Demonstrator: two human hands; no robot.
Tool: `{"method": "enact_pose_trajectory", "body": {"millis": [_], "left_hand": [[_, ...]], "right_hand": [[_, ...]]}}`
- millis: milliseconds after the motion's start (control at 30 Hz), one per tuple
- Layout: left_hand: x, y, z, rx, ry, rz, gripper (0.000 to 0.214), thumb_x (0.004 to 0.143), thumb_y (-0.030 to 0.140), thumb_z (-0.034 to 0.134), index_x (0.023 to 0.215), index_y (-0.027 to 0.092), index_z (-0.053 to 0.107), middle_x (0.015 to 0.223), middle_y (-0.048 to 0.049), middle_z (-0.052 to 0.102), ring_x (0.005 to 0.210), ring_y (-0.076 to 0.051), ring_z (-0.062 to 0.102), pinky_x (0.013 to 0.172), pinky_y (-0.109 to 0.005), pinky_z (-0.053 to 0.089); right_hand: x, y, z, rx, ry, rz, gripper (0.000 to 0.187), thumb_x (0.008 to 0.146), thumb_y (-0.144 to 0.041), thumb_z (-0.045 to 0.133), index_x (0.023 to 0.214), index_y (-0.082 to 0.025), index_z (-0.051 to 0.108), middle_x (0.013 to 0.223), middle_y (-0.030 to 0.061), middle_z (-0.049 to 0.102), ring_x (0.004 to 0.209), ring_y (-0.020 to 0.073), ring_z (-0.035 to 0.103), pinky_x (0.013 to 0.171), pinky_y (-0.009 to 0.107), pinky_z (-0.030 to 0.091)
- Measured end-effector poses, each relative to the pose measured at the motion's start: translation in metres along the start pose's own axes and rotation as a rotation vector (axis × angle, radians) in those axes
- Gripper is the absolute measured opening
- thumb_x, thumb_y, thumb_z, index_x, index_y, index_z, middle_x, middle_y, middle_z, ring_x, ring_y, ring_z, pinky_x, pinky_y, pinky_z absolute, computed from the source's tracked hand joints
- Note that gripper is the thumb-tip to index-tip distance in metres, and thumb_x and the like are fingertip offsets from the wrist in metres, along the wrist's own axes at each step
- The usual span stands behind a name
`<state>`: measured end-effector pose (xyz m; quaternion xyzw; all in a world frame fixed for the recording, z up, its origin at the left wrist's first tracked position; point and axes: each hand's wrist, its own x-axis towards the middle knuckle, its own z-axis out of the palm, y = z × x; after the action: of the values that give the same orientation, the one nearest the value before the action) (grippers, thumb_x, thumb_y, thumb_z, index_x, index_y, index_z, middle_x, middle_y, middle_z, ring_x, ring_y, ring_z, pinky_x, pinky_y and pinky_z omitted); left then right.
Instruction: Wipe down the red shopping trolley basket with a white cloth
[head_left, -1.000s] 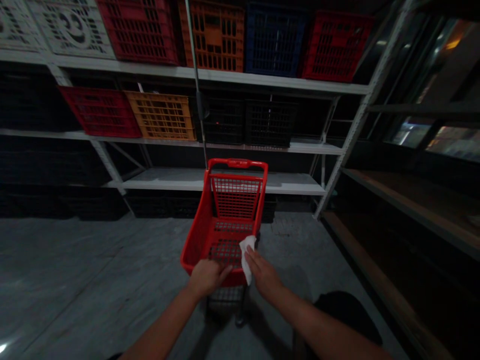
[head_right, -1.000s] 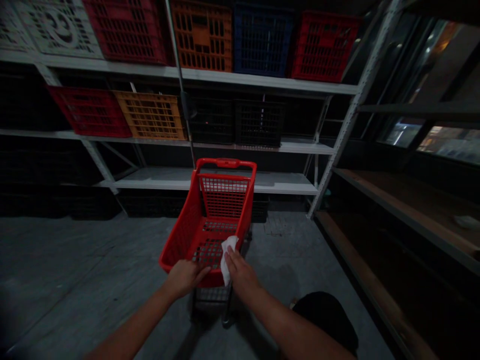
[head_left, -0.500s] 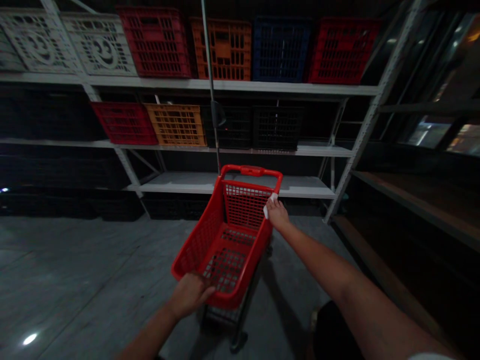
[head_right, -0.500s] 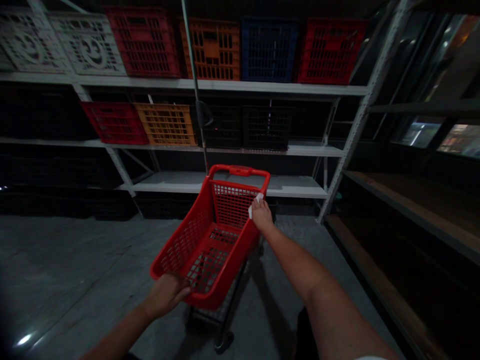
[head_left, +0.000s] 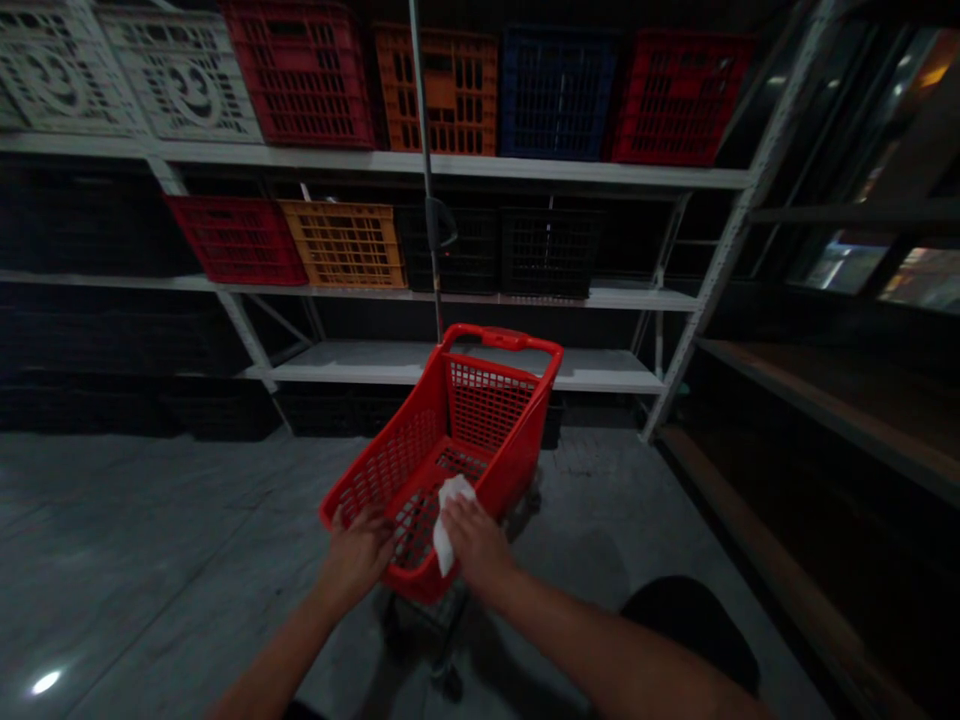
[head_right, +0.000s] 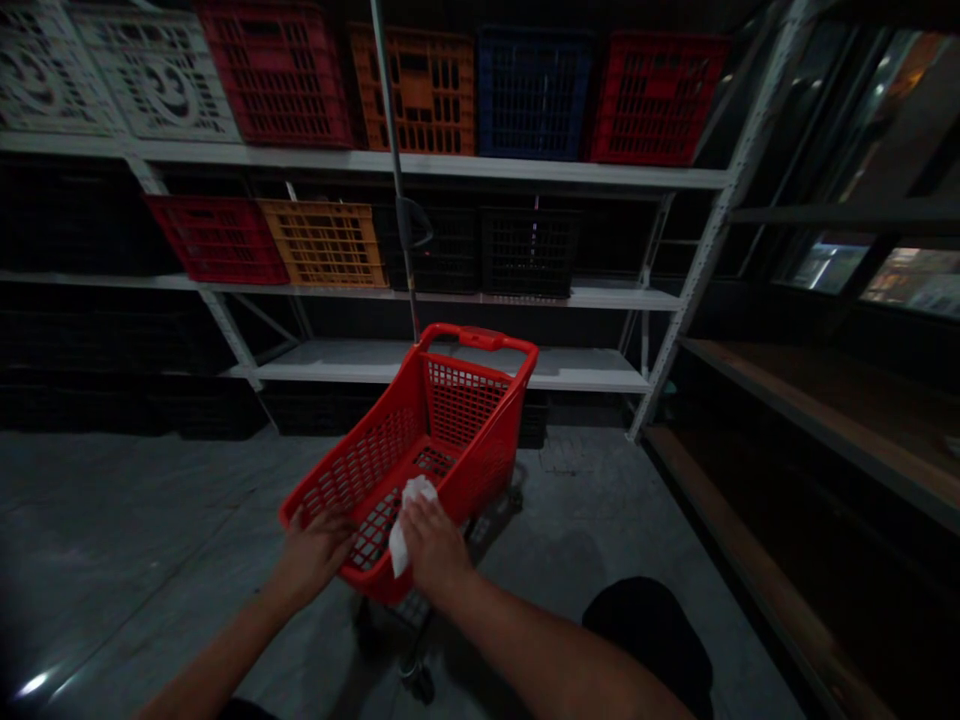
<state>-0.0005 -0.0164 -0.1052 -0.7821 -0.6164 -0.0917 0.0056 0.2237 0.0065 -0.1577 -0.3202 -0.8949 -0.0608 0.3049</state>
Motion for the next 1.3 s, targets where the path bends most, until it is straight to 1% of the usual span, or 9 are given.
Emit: {"method": "enact_pose_trajectory", "body": {"millis": [67,167,300,533,700,867,1033,1133,1300], "left_hand": [[0.0,0.003,0.003,0.001,-0.037,-0.018,0.036,0.083,0.03,0.032,0.074,0.022,0.066,0.091,-0.0044,0.068,0.1,-0.022,0.054,0.104,-0.05,0.014],[-0.001,0.005,0.005,0.006,-0.07,0.018,0.036,0.082,0.028,0.031,0.064,0.02,0.062,0.076,-0.0041,0.066,0.083,-0.018,0.057,0.102,-0.048,0.017],[-0.006,0.001,0.007,-0.02,-0.051,0.044,0.036,0.082,0.026,0.029,0.064,0.02,0.059,0.073,-0.0026,0.065,0.081,-0.016,0.058,0.101,-0.044,0.02],[-0.015,-0.017,0.013,-0.024,-0.043,0.066,0.035,0.082,0.027,0.028,0.06,0.02,0.054,0.07,-0.0023,0.063,0.079,-0.016,0.056,0.101,-0.04,0.022],[-0.011,-0.044,-0.003,0.018,-0.088,0.11,0.031,0.079,0.025,0.031,0.062,0.02,0.057,0.074,-0.0034,0.064,0.08,-0.016,0.056,0.097,-0.038,0.027],[0.008,-0.047,-0.021,0.094,-0.177,-0.109,0.028,0.077,0.024,0.036,0.072,0.019,0.063,0.084,-0.0074,0.068,0.088,-0.02,0.06,0.094,-0.04,0.031],[0.031,0.013,-0.02,-0.118,-0.116,-0.211,0.049,0.088,0.04,0.018,0.095,0.018,0.061,0.087,-0.0084,0.069,0.083,-0.018,0.063,0.076,-0.028,0.043],[0.041,0.043,-0.016,-0.022,-0.018,-0.307,0.062,0.087,0.05,0.011,0.103,0.016,0.06,0.083,-0.0125,0.069,0.081,-0.023,0.064,0.07,-0.032,0.045],[0.045,0.027,-0.01,0.151,0.02,-0.377,0.071,0.086,0.05,0.005,0.091,0.012,0.065,0.076,-0.0165,0.068,0.076,-0.029,0.064,0.063,-0.036,0.045]], "right_hand": [[-0.004,-0.016,0.0,0.052,-0.02,-0.107,0.046,0.086,-0.024,0.045,0.13,-0.01,0.041,0.133,0.012,0.045,0.129,0.0225,0.028,0.107,0.041,0.026],[-0.002,-0.009,-0.009,0.067,-0.058,-0.218,0.039,0.089,-0.024,0.042,0.127,-0.016,0.043,0.123,0.008,0.054,0.122,0.0174,0.038,0.107,0.04,0.024],[0.016,0.047,-0.03,-0.038,-0.098,-0.28,0.031,0.089,-0.02,0.041,0.119,-0.018,0.05,0.112,0.0064,0.06,0.112,0.0152,0.048,0.108,0.04,0.02],[0.056,0.171,-0.093,-0.359,-0.211,-0.088,0.032,0.086,-0.013,0.043,0.116,-0.015,0.054,0.119,0.0106,0.057,0.116,0.0198,0.046,0.108,0.043,0.015],[0.07,0.213,-0.126,-0.453,-0.15,0.095,0.037,0.087,-0.012,0.038,0.121,-0.013,0.051,0.126,0.0106,0.052,0.124,0.0233,0.037,0.107,0.045,0.011],[0.059,0.191,-0.11,-0.401,-0.088,0.168,0.04,0.085,-0.014,0.04,0.123,-0.012,0.05,0.129,0.0106,0.049,0.126,0.0232,0.033,0.107,0.043,0.011],[0.05,0.134,-0.078,-0.308,0.063,0.173,0.042,0.084,-0.032,0.047,0.122,-0.015,0.051,0.122,0.0124,0.053,0.121,0.0253,0.036,0.108,0.048,0.005],[0.054,0.107,-0.068,-0.291,0.095,0.201,0.039,0.085,-0.041,0.047,0.118,-0.021,0.053,0.117,0.0115,0.054,0.117,0.026,0.04,0.105,0.054,0.0],[0.055,0.107,-0.082,-0.293,0.015,0.091,0.032,0.089,-0.024,0.043,0.12,-0.027,0.051,0.111,0.0063,0.059,0.112,0.0219,0.045,0.104,0.056,-0.005]]}}
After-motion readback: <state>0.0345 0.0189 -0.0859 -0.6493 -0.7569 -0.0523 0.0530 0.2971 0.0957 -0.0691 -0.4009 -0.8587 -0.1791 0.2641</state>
